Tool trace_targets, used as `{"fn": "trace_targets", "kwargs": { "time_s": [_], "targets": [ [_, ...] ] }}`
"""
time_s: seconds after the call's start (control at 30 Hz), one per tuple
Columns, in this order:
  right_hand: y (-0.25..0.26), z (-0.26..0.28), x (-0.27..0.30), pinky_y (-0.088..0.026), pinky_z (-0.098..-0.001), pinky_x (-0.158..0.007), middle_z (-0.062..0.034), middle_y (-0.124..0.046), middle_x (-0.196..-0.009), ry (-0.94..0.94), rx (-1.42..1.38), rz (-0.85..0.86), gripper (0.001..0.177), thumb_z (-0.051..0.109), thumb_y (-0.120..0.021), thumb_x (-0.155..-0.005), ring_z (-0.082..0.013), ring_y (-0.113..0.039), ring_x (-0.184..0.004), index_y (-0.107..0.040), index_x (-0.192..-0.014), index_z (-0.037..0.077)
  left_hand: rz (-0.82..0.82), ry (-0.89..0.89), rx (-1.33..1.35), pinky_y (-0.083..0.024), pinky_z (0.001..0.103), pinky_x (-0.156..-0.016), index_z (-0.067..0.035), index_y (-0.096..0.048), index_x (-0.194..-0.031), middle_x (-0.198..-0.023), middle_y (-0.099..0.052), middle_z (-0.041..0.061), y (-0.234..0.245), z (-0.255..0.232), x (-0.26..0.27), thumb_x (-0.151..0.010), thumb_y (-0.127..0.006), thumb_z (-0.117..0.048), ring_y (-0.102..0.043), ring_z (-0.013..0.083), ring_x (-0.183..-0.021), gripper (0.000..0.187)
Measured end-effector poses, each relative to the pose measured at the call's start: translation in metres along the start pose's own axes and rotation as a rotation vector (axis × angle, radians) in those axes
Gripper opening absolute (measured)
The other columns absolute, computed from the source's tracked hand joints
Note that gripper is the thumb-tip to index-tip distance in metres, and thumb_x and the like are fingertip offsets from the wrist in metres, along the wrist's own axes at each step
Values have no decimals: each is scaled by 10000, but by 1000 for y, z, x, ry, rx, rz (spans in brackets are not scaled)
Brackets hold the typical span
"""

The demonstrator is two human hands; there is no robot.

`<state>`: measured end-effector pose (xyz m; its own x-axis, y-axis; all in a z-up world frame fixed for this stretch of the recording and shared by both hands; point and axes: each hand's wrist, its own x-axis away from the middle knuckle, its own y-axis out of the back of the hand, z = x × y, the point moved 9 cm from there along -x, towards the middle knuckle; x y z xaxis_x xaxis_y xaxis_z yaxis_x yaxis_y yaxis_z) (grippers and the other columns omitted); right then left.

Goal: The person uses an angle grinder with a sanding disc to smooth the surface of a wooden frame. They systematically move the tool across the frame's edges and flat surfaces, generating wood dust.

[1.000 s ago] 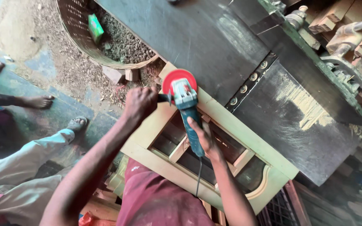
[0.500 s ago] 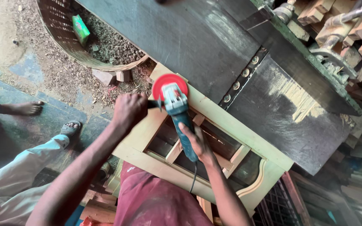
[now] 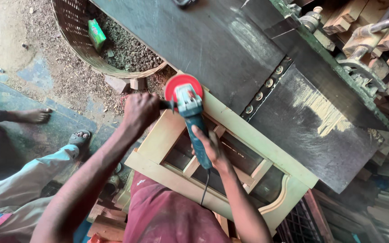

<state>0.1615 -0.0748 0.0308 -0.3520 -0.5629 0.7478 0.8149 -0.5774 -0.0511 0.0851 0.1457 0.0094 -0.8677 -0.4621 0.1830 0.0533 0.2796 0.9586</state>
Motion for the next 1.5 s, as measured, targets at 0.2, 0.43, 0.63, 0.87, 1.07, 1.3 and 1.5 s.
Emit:
{"fn": "trace_targets", "kwargs": {
  "time_s": [0.2,0.43,0.63,0.87,1.07,1.3,1.5],
  "targets": [
    [10,12,-6,-514,-287,-463,-42,-603,-629,53,-19,0,615,677,-678,-835,-142,-627,-511,-617,-809,66,-104,-59,34,-514,402,-471,-101,-665,-764,-645,-677,118,8,-6,-17,-921,-623,-197,-662,266,-539,189],
    [85,-49,55,-529,-280,-501,-33,-611,-671,-33,-63,-139,555,629,-640,-854,-134,-644,-550,-644,-979,88,-202,-317,69,-547,383,-543,-90,-705,-878,-727,-704,79,-20,-113,9,-788,-642,-165,-697,252,-634,133],
    [159,-129,115,-556,-312,-546,-74,-658,-718,-138,-284,-243,508,529,-661,-874,-174,-661,-576,-623,-1069,62,162,-341,176,-555,407,-627,-138,-711,-965,-888,-730,69,-69,-234,20,-880,-648,-194,-723,256,-814,120],
    [214,-174,154,-552,-330,-566,-87,-643,-715,-63,-406,-241,523,532,-646,-932,-185,-652,-593,-606,-1032,21,168,-455,158,-557,388,-606,-152,-730,-897,-886,-732,64,-89,-328,31,-865,-653,-190,-723,234,-793,92],
    [173,-138,118,-559,-316,-540,-68,-639,-700,-121,-350,-213,483,528,-662,-885,-157,-640,-565,-600,-1035,74,25,-345,186,-539,400,-608,-164,-725,-863,-860,-723,52,-84,-249,22,-809,-699,-201,-708,251,-792,70],
    [59,-29,23,-513,-285,-465,-39,-604,-643,-30,-131,-32,533,610,-710,-847,-135,-615,-506,-623,-889,86,-395,-228,30,-481,405,-497,-153,-656,-666,-640,-617,69,-6,-69,1,-838,-704,-214,-618,242,-545,189],
    [10,12,-14,-532,-289,-450,-36,-592,-617,80,-37,33,599,678,-676,-827,-136,-623,-480,-621,-841,82,-29,-26,46,-493,430,-513,-105,-669,-724,-637,-659,106,-4,9,-24,-973,-637,-251,-623,257,-508,290]
  ]
}}
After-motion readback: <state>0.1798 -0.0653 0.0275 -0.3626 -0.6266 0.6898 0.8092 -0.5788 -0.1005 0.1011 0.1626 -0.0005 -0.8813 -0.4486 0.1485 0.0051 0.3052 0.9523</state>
